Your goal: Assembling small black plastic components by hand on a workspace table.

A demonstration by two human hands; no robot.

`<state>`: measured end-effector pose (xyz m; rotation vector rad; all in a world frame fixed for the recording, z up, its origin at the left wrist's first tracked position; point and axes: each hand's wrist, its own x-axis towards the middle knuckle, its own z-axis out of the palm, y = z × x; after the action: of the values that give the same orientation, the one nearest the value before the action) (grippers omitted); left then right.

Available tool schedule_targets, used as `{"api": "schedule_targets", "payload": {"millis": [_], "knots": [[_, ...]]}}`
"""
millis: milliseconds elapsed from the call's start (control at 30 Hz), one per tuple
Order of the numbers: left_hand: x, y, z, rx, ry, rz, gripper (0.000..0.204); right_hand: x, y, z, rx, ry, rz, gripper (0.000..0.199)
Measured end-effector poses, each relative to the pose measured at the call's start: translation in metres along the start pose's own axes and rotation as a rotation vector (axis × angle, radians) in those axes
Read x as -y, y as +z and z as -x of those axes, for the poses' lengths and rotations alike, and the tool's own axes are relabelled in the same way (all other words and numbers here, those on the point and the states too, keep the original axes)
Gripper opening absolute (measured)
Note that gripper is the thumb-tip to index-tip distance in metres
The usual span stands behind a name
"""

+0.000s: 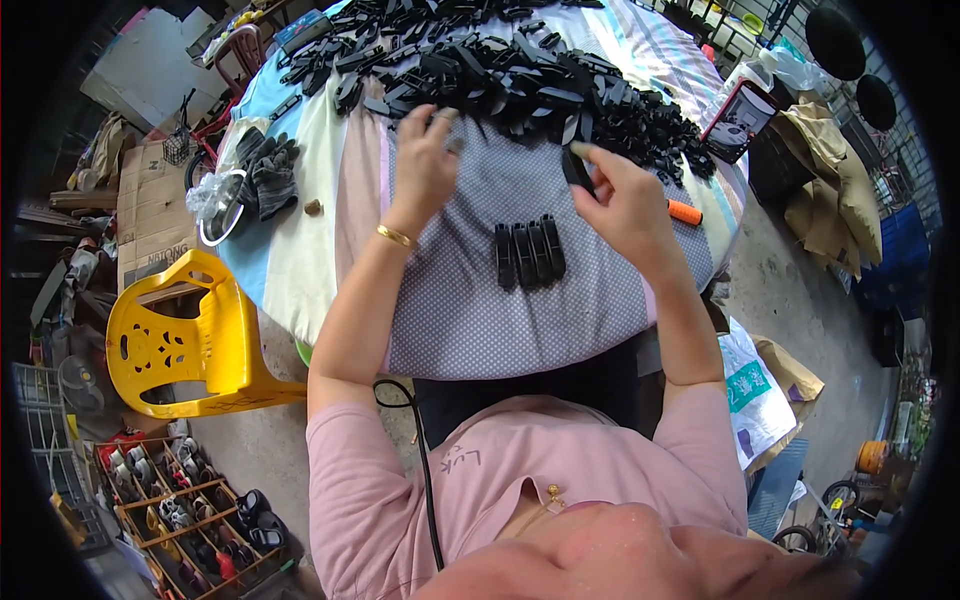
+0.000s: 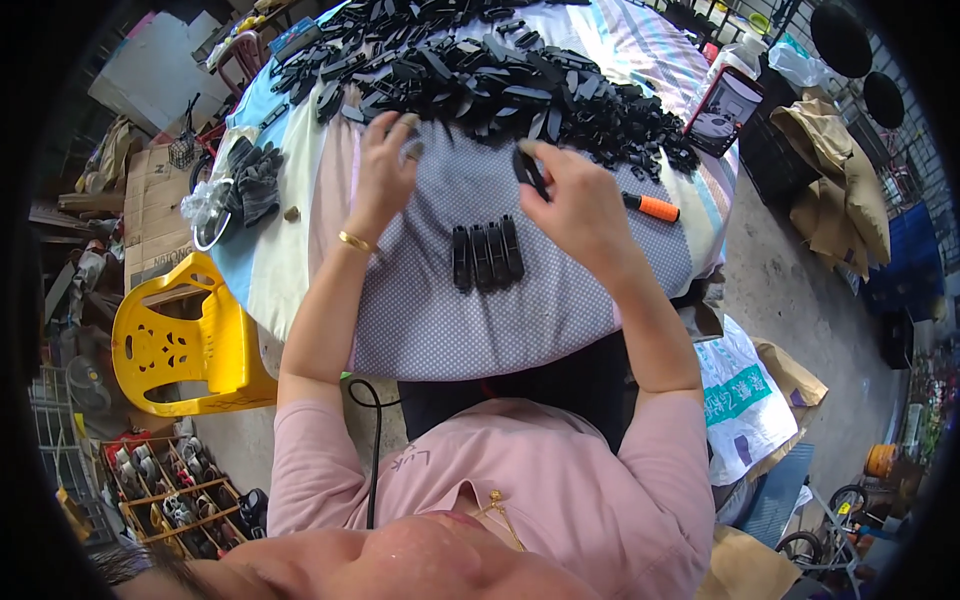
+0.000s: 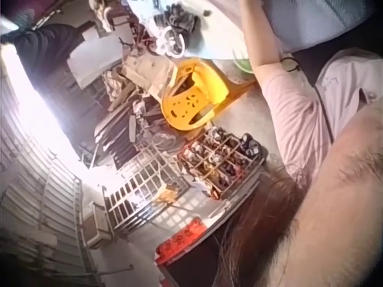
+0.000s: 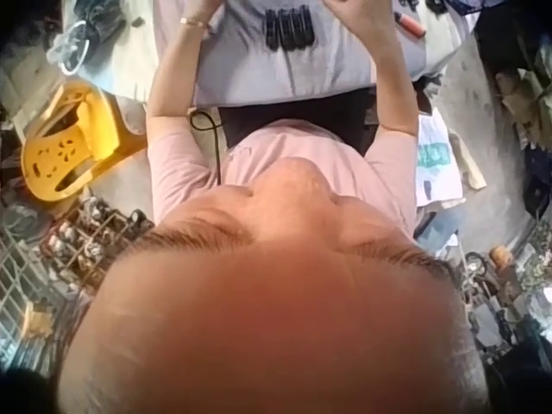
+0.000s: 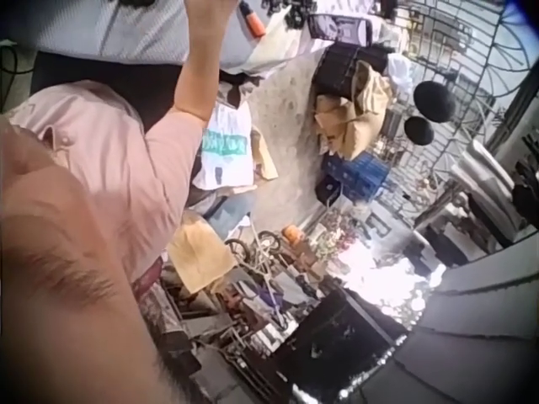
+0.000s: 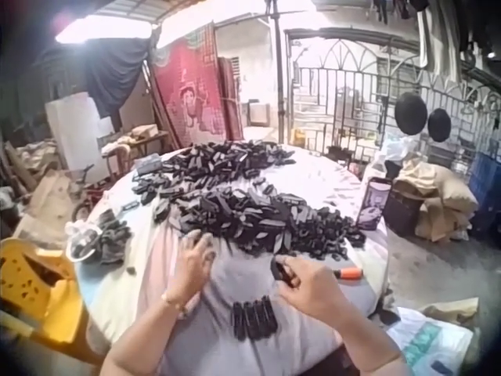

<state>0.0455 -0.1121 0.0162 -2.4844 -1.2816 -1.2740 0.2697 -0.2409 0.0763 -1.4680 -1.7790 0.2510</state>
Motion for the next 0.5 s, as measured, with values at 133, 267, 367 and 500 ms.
{"api": "schedule_targets", "payload": {"millis": [133, 267, 367, 500], "knots": [[0.088, 0.014, 0.014, -0.040, -0.145, -0.319, 0.038, -0.001, -0.001, 0.022, 0.208, 0.050, 0.032, 0.038], [0.057, -0.002, 0.002, 0.170, -0.306, -0.049, 0.042, -0.008, 0.009, 0.039, 0.242, 0.015, 0.129, 0.033], [0.055, -0.003, 0.004, 0.153, -0.288, -0.051, 0.031, -0.006, 0.018, 0.045, 0.243, -0.043, 0.133, 0.032], [0.045, -0.003, 0.006, 0.124, -0.285, -0.101, 0.025, -0.005, 0.018, 0.046, 0.286, -0.045, 0.065, 0.029]]}}
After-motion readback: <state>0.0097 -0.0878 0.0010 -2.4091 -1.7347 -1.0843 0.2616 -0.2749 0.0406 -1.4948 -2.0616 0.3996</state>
